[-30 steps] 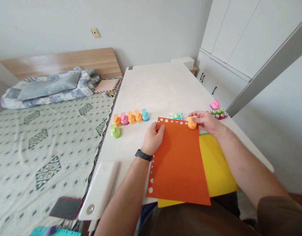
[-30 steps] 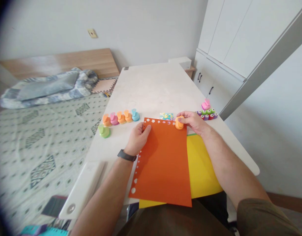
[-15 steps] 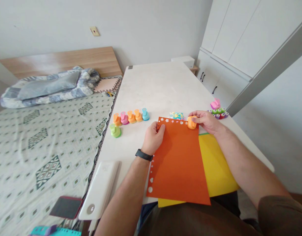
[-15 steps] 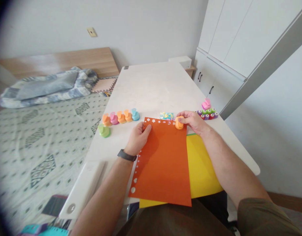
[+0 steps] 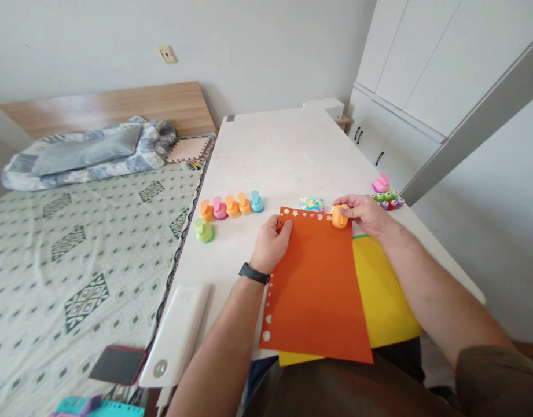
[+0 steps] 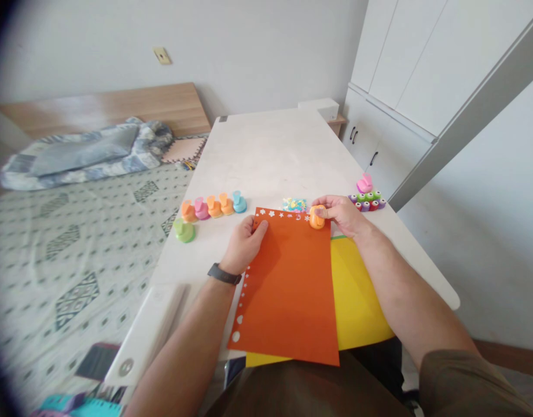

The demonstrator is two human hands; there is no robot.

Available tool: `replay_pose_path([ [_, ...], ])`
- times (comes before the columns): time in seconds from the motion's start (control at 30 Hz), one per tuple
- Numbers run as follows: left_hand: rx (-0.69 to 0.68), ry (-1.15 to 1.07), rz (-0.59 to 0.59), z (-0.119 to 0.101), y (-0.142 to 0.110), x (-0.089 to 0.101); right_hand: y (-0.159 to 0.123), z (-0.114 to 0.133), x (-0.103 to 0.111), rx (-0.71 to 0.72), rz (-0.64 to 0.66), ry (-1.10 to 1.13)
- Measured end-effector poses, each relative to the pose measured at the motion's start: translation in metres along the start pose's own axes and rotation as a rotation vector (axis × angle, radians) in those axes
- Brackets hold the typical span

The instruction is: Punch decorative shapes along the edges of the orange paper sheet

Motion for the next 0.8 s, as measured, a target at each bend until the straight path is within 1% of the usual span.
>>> replay_pose_path([
  [0.1,0.008,-0.001,0.008,0.001,0.000,-0.001,0.002,-0.002,0.005,0.005,-0.047,0.005],
  [0.17,0.011,-0.011,0.016,0.002,-0.001,-0.002,0.003,-0.003,0.005,0.003,-0.047,0.003],
  [0.3,0.021,-0.027,0.015,0.004,0.000,-0.002,0.003,-0.005,0.003,-0.017,-0.016,0.010],
  [0.43,0.017,-0.036,0.026,0.004,0.000,-0.004,-0.001,-0.009,-0.006,-0.067,0.062,0.026],
  [0.5,0.025,-0.045,0.027,0.005,0.000,-0.004,-0.002,-0.007,-0.009,-0.057,0.065,0.038],
  [0.63,0.036,-0.050,0.008,0.005,-0.001,-0.001,-0.001,0.005,-0.001,0.048,-0.026,0.084],
  [0.8,0.049,-0.050,-0.011,0.004,-0.001,0.001,0.002,0.015,0.015,0.130,-0.153,0.155],
])
Point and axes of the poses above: each hand's wrist, its own y-axis towards the middle knuckle, its own x-axis out of the back of the hand, z = x × y, the point moved 10 cm from there along y, towards the middle knuckle, and after that the axes turned 3 degrees about -z, right-handed, at the moved point
